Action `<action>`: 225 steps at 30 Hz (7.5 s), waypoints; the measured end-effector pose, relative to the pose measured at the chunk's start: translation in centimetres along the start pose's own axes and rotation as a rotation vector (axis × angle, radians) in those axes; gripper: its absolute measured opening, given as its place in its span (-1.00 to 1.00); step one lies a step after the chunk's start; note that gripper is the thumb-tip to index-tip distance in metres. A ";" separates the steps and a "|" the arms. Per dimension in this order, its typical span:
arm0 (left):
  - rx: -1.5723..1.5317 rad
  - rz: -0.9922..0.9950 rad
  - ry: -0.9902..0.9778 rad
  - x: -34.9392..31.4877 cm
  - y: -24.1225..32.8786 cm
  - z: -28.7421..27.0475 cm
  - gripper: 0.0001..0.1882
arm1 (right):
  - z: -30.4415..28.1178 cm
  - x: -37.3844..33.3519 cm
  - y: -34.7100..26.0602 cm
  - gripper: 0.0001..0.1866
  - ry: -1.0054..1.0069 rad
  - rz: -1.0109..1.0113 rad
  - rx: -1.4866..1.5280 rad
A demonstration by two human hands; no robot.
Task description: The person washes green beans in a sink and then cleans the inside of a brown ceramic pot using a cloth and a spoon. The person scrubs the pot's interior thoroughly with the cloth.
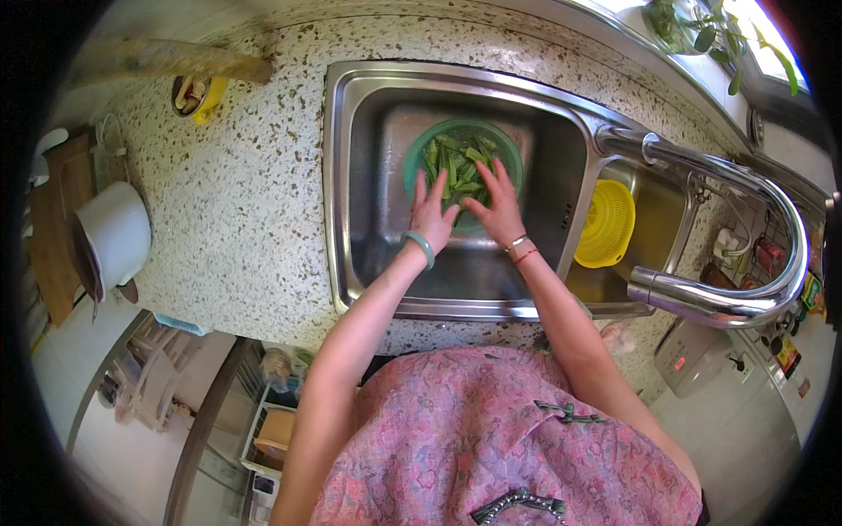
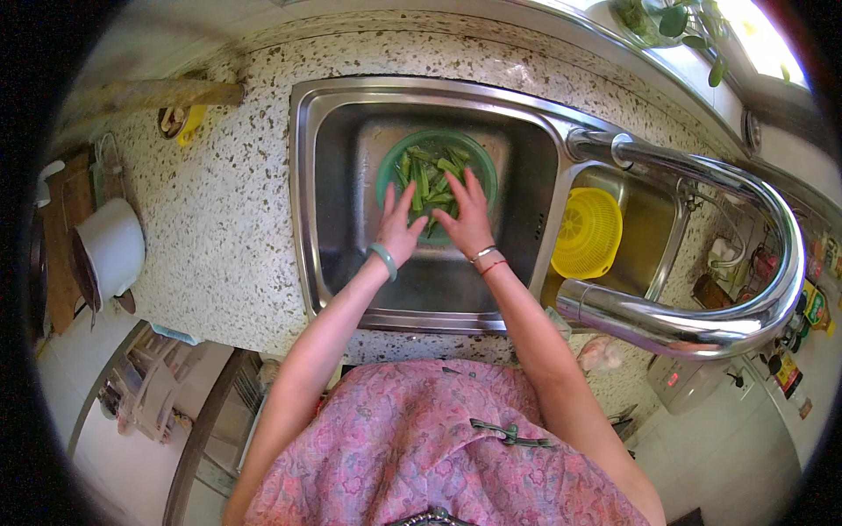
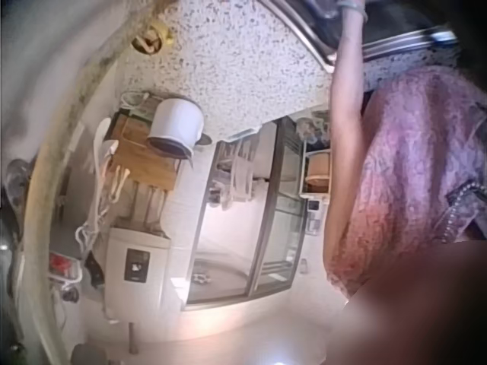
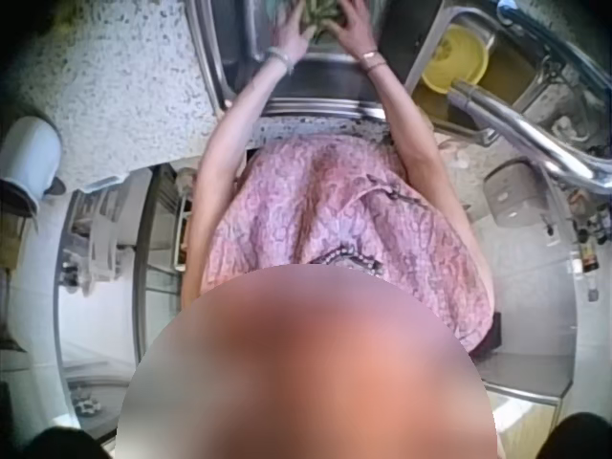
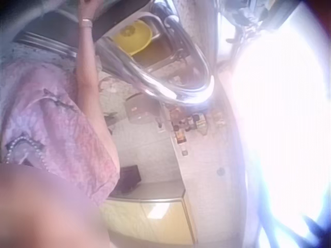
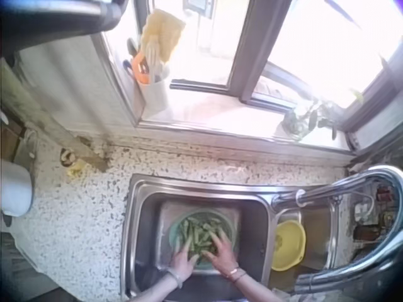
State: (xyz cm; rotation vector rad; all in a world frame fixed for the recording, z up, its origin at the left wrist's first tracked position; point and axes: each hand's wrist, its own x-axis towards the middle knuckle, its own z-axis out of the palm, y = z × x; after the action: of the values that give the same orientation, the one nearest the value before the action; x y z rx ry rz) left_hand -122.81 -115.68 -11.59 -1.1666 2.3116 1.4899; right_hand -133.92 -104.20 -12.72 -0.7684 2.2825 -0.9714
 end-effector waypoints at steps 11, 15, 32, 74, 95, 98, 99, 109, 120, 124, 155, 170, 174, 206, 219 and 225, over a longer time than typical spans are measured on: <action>0.420 0.059 -0.098 2.1 -1.6 3.0 -0.31 | 1.8 1.7 2.6 -0.29 -0.124 -0.019 -0.313; 0.488 0.221 -0.072 -0.6 -1.3 1.7 -0.31 | 1.3 -0.4 1.1 -0.35 -0.089 -0.068 -0.310; 0.779 0.321 -0.318 -3.2 -1.7 1.8 -0.53 | 1.7 1.1 0.7 -0.35 0.026 -0.012 -0.378; -0.214 0.349 -0.346 -13.7 3.4 4.1 -0.64 | -7.7 -26.7 -2.0 -0.55 0.607 0.271 0.092; -0.779 -0.241 -0.372 -6.3 -1.6 -0.1 -0.47 | 3.0 -1.3 2.2 -0.41 -0.001 0.186 -0.076; -0.804 -0.319 -0.395 -5.4 -1.5 0.3 -0.55 | 1.9 -0.1 -0.5 -0.37 -0.180 0.327 -0.219; -0.805 -0.327 -0.410 -5.2 -1.5 0.4 -0.56 | 2.1 0.2 -0.2 -0.36 -0.174 0.324 -0.241; -0.806 -0.515 -0.444 -4.5 -0.5 0.0 -0.64 | 2.1 -0.5 2.0 -0.48 0.057 0.206 0.020; -0.944 -0.389 -0.623 -8.4 3.3 -2.8 -0.57 | -2.8 -11.4 -6.2 -0.52 0.010 0.706 0.983; -0.866 -0.255 -0.468 -9.5 1.5 -3.0 -0.66 | -3.3 -13.1 -8.1 -0.63 0.173 0.587 0.964; -0.853 -0.502 -0.205 -4.5 -0.3 -0.9 -0.74 | 3.0 -0.9 0.8 -0.36 -0.060 0.229 -0.174; -1.152 -0.613 -0.366 -3.5 1.5 -1.2 -0.72 | -2.3 -3.4 -2.2 -0.51 -0.178 0.600 0.714; -0.995 -0.464 -0.435 -4.1 3.4 -2.0 -0.66 | -4.5 -6.9 -7.7 -0.64 -0.015 0.511 0.852; 0.539 0.920 0.201 14.9 18.3 -2.9 -0.52 | -11.7 13.1 -6.1 -0.56 0.586 -0.228 -0.490; 0.394 0.469 0.380 12.1 7.5 -19.6 -0.60 | 2.3 18.0 -19.1 -0.73 0.410 -0.523 -0.152; 0.409 0.529 0.477 9.0 5.2 -22.1 -0.49 | 3.5 17.1 -21.4 -0.76 0.281 -0.484 -0.043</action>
State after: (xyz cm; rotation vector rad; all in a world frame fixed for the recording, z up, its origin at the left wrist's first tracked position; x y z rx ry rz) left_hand -126.58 -137.66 -1.61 -0.9059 3.2391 0.8137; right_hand -137.29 -129.73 -2.77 -1.3153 2.4080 -1.3167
